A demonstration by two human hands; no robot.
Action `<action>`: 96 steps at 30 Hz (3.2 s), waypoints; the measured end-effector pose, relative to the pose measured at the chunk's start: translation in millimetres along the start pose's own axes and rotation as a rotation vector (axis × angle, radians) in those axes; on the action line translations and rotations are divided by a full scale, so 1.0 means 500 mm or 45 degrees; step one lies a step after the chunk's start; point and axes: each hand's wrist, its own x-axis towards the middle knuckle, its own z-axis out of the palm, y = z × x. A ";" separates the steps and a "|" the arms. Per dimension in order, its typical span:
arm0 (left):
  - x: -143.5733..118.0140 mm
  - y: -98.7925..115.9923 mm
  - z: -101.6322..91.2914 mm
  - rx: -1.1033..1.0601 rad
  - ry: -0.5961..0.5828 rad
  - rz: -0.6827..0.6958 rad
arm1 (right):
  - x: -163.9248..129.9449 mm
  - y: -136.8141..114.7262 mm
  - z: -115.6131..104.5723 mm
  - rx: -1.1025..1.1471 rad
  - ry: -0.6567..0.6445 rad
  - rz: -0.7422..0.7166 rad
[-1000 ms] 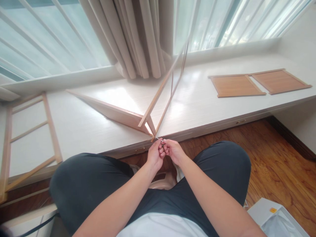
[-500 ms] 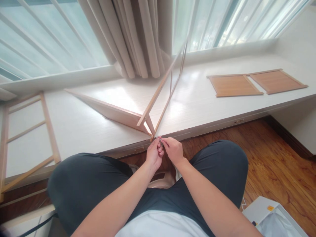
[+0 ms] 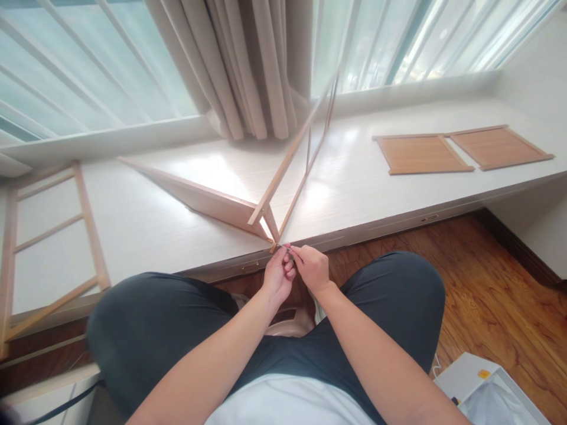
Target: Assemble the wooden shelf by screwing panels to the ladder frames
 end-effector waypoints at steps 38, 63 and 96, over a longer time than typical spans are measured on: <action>0.006 0.006 -0.004 0.020 0.047 0.046 | 0.038 -0.027 0.015 1.449 -0.518 1.201; 0.003 0.008 -0.006 0.029 0.023 0.077 | 0.012 -0.020 0.004 0.003 -0.046 0.007; 0.001 0.013 -0.003 0.028 0.039 0.076 | 0.017 -0.026 0.006 0.215 -0.065 0.192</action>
